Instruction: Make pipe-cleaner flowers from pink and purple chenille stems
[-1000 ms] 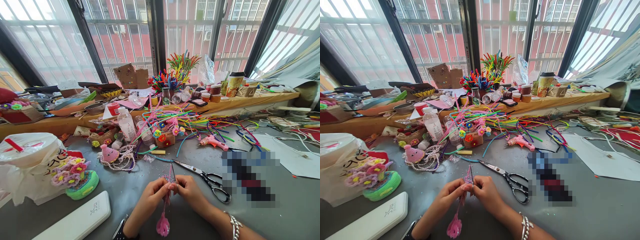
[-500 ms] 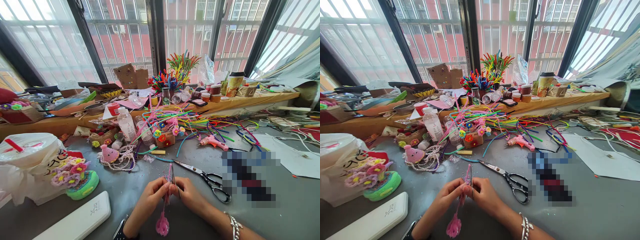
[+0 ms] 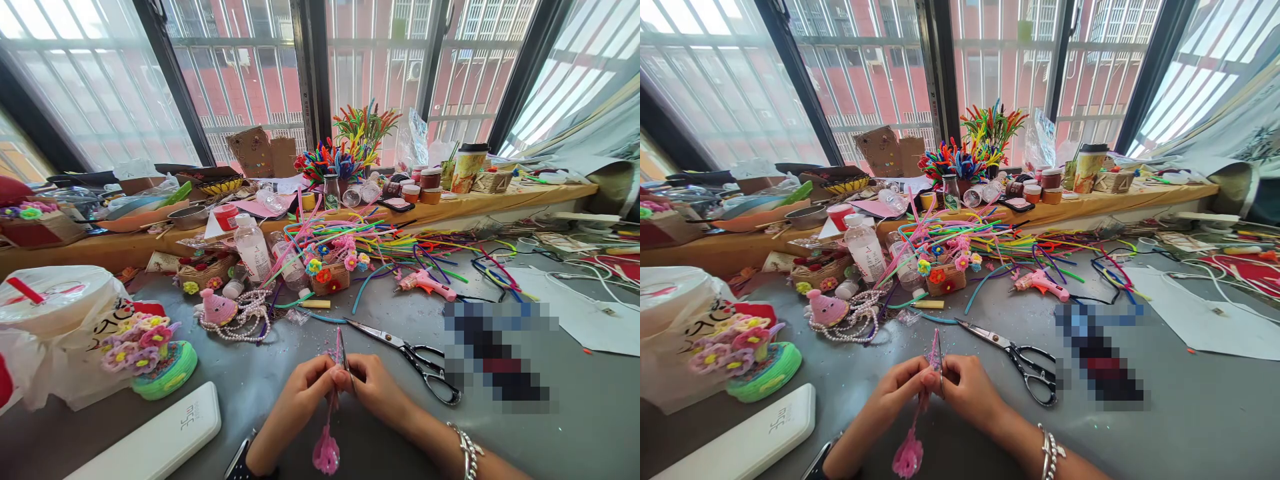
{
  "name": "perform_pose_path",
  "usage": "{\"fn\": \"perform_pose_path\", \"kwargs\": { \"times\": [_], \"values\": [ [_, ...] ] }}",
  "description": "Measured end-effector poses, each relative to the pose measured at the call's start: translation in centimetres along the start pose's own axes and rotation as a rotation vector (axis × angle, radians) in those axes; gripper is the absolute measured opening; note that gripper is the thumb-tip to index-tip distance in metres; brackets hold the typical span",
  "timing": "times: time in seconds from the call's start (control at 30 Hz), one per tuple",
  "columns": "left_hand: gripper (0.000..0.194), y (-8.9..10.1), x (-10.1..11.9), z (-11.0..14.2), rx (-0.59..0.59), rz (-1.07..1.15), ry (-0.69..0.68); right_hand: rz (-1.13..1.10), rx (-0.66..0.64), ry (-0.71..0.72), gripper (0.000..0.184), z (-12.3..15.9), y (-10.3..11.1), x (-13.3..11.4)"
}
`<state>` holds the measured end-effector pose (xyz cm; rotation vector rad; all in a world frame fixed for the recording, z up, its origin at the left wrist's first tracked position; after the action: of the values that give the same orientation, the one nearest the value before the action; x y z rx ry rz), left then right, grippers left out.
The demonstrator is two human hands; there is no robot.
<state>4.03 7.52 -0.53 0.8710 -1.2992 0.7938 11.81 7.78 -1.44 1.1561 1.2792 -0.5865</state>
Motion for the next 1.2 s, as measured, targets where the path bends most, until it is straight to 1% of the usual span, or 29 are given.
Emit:
{"fn": "perform_pose_path", "kwargs": {
  "times": [0.37, 0.57, 0.77, 1.0, 1.07, 1.2],
  "values": [
    [0.030, 0.35, 0.32, 0.03, 0.031, -0.021, -0.016, 0.051, -0.003, 0.008, 0.053, 0.18, 0.08, -0.57],
    [0.028, 0.14, -0.16, 0.01, 0.007, -0.002, -0.003, -0.001, 0.009, 0.011, 0.052, 0.07, 0.04, -0.13],
    [0.028, 0.20, -0.26, -0.05, 0.008, -0.008, -0.004, -0.023, 0.047, -0.007, 0.049, 0.00, 0.23, 0.24],
    [0.030, 0.25, -0.11, 0.05, 0.020, -0.007, 0.004, -0.023, 0.108, -0.053, 0.051, -0.10, 0.86, 0.40],
    [0.030, 0.23, -0.05, 0.08, 0.017, -0.006, 0.001, -0.042, 0.098, -0.046, 0.052, -0.08, 0.81, 0.23],
    [0.028, -0.11, -0.03, 0.08, -0.020, 0.003, -0.006, -0.099, 0.009, 0.024, 0.057, 0.01, 0.17, -0.56]
  ]
}}
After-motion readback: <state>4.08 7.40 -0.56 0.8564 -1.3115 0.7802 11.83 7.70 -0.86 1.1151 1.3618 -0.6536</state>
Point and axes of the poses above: each hand's wrist, its own z-axis away from the middle knuckle, its own y-axis out of the back of the hand, x = y × z, the point moved 8 cm from there along -z, towards the middle knuckle, and after that the axes turned 2 degrees about -x, right-handed, at the moved point
